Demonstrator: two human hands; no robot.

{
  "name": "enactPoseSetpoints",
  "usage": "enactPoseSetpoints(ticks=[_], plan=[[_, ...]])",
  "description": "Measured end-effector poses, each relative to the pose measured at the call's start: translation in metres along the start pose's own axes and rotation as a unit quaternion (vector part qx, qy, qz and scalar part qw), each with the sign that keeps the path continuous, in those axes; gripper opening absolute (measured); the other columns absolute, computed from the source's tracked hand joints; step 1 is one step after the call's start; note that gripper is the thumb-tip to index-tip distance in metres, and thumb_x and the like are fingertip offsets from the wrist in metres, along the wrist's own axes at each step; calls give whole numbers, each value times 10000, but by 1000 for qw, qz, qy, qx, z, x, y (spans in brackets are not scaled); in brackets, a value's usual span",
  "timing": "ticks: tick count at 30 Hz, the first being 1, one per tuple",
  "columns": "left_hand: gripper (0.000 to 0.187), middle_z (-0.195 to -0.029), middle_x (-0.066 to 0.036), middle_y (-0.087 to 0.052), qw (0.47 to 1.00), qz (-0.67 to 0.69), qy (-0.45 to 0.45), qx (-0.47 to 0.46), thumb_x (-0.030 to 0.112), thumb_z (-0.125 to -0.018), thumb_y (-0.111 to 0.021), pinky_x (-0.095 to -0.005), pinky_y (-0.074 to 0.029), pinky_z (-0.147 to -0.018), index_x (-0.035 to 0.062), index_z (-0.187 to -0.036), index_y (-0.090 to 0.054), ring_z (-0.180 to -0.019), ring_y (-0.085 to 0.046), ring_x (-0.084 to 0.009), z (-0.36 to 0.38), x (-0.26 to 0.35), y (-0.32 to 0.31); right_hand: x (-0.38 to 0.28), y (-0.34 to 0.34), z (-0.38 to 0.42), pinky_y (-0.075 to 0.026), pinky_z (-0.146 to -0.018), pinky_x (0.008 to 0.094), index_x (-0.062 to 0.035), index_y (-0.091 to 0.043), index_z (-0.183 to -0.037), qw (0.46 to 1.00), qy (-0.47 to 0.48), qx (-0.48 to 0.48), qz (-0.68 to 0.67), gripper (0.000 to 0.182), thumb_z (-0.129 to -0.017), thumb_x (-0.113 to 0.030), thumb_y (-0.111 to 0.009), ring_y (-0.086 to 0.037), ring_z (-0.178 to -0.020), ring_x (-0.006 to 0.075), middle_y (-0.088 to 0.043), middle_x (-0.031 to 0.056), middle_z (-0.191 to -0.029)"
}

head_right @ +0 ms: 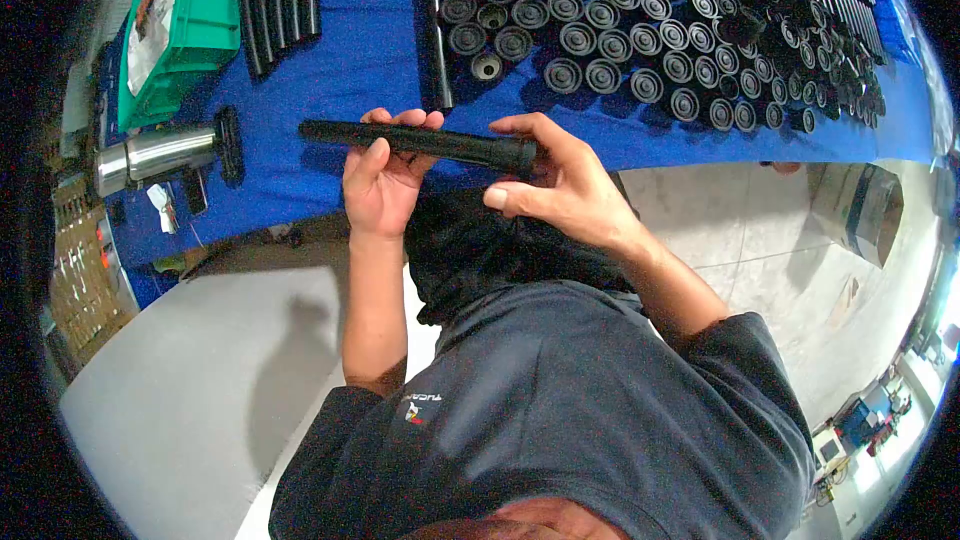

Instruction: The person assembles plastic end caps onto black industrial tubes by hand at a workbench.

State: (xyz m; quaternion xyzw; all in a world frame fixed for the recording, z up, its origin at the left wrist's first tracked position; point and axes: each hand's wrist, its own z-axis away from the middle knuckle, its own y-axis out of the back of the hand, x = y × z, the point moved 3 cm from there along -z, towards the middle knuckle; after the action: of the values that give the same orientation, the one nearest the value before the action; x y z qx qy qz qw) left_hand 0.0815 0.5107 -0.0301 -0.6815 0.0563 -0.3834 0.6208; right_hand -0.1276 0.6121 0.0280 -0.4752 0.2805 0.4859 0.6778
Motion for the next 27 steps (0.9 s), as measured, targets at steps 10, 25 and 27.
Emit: enactPoseSetpoints(ticks=[10, 25, 27], plan=[[268, -1267, -276, -640, 1000, -7, -14, 17, 35, -960, -648, -568, -577, -984, 54, -1219, -583, -1253, -585, -468, 0, -1, -7, 5, -5, -12, -528, -641, 255, 2, -661, -1146, 966, 116, 98, 210, 346, -851, -98, -812, -665, -707, 73, -696, 55, -803], [260, -1315, -254, -617, 998, 45, -13, 33, 122, -1018, -584, -587, -570, -990, 60, -1270, -567, -1323, -539, -428, 4, 1, -2, -20, -18, -6, -555, -837, 297, -39, -507, -1401, 990, 102, 23, 97, 696, -789, -22, -838, -668, -988, 160, -640, 110, -1137], [261, -1315, -246, -620, 993, 105, -25, 40, 140, -1023, -580, -582, -572, -991, 58, -1270, -567, -1318, -543, -428, 6, 3, 4, -23, -19, -5, -567, -875, 338, -64, -412, -1481, 994, 82, -5, 75, 838, -766, 12, -842, -661, -1015, 190, -601, 104, -1215]])
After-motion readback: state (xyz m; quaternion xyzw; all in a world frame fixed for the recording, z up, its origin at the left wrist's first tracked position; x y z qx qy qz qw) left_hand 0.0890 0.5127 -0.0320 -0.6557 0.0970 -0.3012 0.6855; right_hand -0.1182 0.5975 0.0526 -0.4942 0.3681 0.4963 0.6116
